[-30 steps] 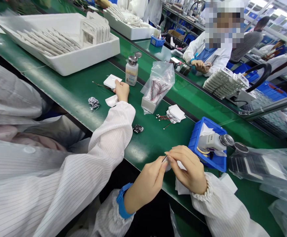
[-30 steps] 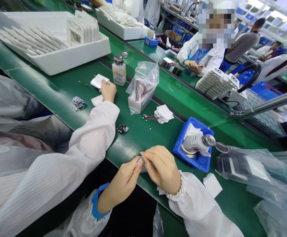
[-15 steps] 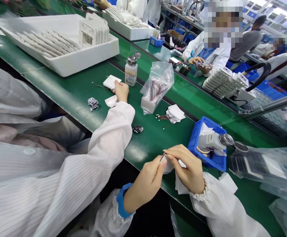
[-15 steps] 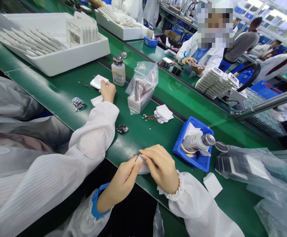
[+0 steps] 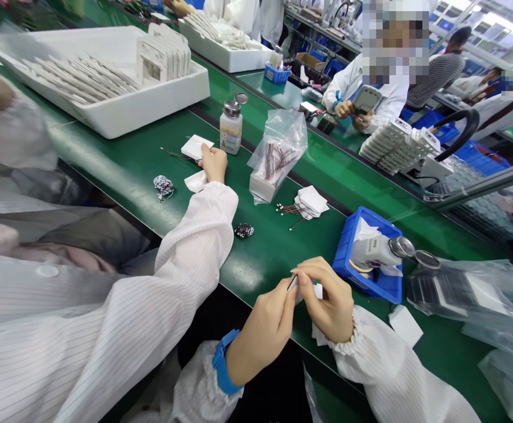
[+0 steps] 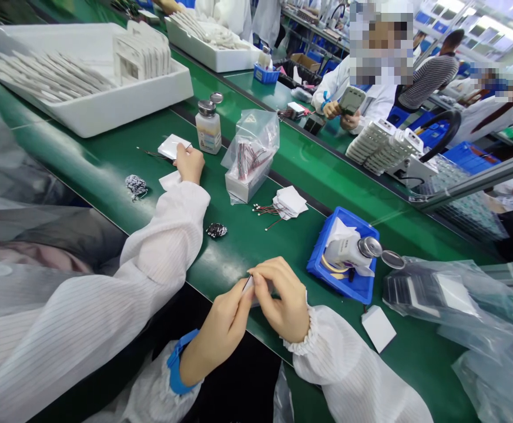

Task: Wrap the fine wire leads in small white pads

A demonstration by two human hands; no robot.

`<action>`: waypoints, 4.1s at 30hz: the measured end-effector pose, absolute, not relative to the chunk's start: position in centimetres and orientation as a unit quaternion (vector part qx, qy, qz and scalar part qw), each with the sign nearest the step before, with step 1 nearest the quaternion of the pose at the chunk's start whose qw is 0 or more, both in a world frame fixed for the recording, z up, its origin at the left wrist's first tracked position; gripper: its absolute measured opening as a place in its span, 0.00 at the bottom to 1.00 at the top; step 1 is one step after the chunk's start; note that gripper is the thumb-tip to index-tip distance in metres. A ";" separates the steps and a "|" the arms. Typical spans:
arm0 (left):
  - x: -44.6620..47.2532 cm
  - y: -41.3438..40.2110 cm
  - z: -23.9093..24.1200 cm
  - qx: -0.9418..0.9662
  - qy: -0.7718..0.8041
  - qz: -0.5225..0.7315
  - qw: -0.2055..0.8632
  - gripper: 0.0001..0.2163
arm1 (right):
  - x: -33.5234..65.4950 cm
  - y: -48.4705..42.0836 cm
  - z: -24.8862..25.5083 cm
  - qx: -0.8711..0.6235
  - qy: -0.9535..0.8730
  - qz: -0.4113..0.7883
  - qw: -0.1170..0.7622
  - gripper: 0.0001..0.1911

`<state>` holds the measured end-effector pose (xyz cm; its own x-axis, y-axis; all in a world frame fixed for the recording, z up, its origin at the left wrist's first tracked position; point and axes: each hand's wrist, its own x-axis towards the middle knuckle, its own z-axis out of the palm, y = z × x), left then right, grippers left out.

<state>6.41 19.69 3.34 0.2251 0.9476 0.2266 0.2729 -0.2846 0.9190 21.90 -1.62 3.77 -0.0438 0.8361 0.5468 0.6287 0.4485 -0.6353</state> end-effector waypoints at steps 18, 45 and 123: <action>8.6 -0.8 0.3 0.729 0.335 0.440 0.405 0.11 | 21.9 -1.7 3.2 -0.513 -0.708 0.092 0.477 0.10; 8.6 -1.5 0.6 0.731 0.285 0.474 0.399 0.13 | 21.2 -2.3 5.2 -0.451 -0.711 0.031 0.539 0.08; 7.7 -0.3 0.1 0.681 0.329 0.492 0.432 0.15 | 22.0 -1.9 4.5 -0.524 -0.636 0.124 0.553 0.07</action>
